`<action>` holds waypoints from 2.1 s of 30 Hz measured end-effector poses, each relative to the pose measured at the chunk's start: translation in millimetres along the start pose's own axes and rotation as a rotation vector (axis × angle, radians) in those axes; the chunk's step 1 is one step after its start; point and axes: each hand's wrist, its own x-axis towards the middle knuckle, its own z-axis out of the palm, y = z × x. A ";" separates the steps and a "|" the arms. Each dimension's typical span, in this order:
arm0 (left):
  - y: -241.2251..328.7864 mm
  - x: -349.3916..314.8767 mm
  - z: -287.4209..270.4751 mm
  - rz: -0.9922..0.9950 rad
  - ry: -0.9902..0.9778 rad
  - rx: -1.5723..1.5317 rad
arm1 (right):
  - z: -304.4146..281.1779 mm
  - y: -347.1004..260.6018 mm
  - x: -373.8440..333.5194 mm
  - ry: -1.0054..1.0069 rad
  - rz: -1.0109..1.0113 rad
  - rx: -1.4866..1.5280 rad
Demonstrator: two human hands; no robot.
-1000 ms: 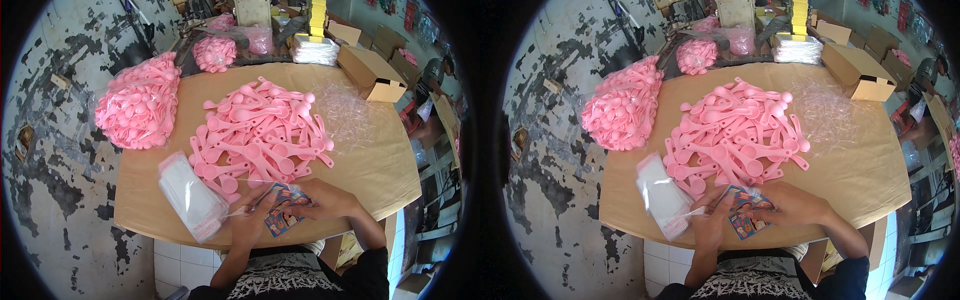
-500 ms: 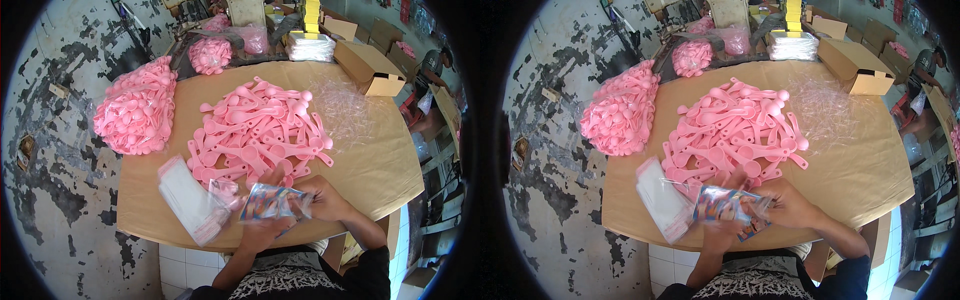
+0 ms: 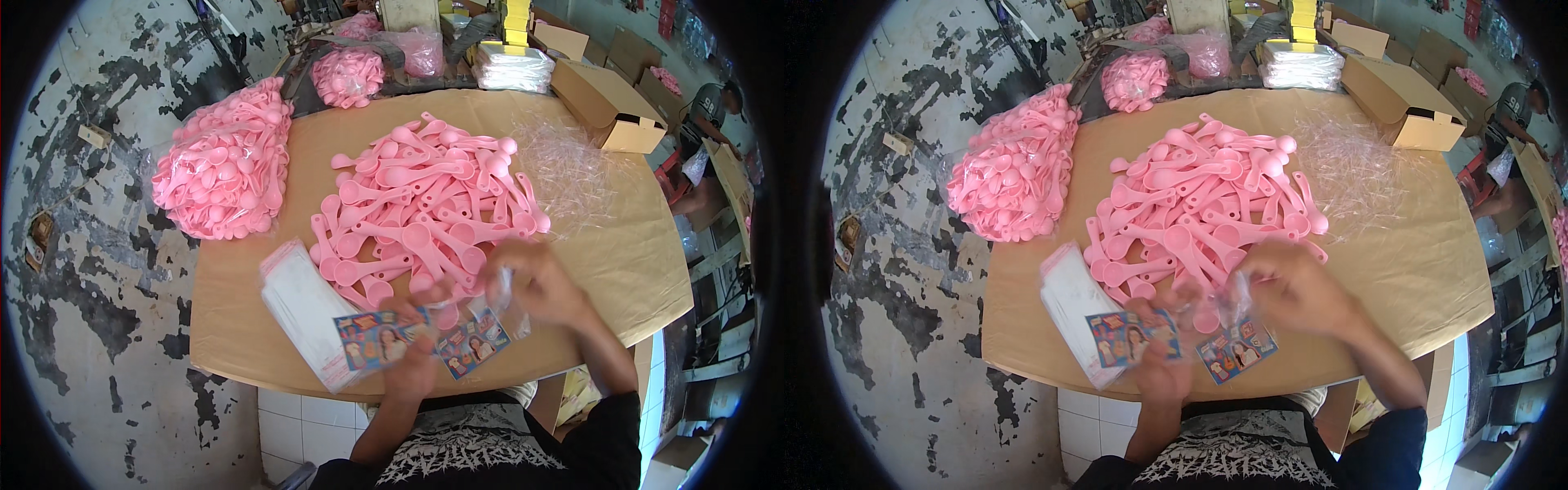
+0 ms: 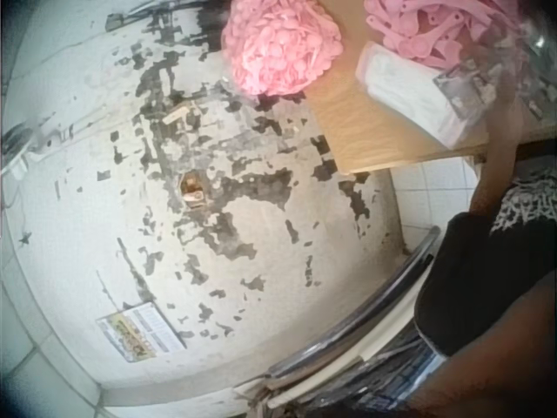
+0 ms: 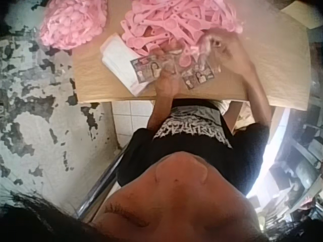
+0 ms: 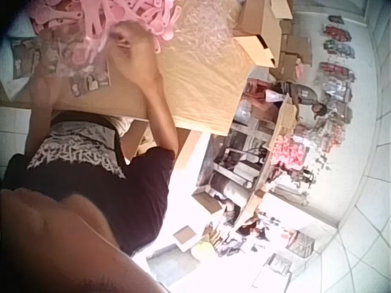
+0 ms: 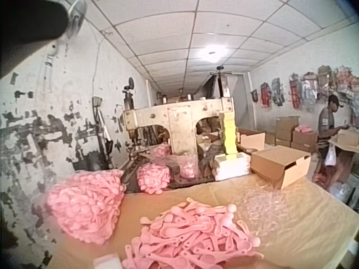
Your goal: The person packs pink plastic spoons and small printed cards into clear plastic bags. They pick up a spoon and a card, place them into a bag, and seal it. The process is repeated multiple times, with finished packages set aside on the table.
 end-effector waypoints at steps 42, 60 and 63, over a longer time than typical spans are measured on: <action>19.9 16.3 20.3 -0.027 0.132 0.352 | -60.6 -136.4 2.6 0.311 -0.177 -0.480; 33.5 14.3 20.5 -0.552 -0.177 0.234 | -15.5 -69.3 17.7 0.017 0.112 -0.086; 31.4 20.5 21.2 -0.419 0.037 0.332 | -13.1 -67.5 16.6 -0.022 0.193 -0.084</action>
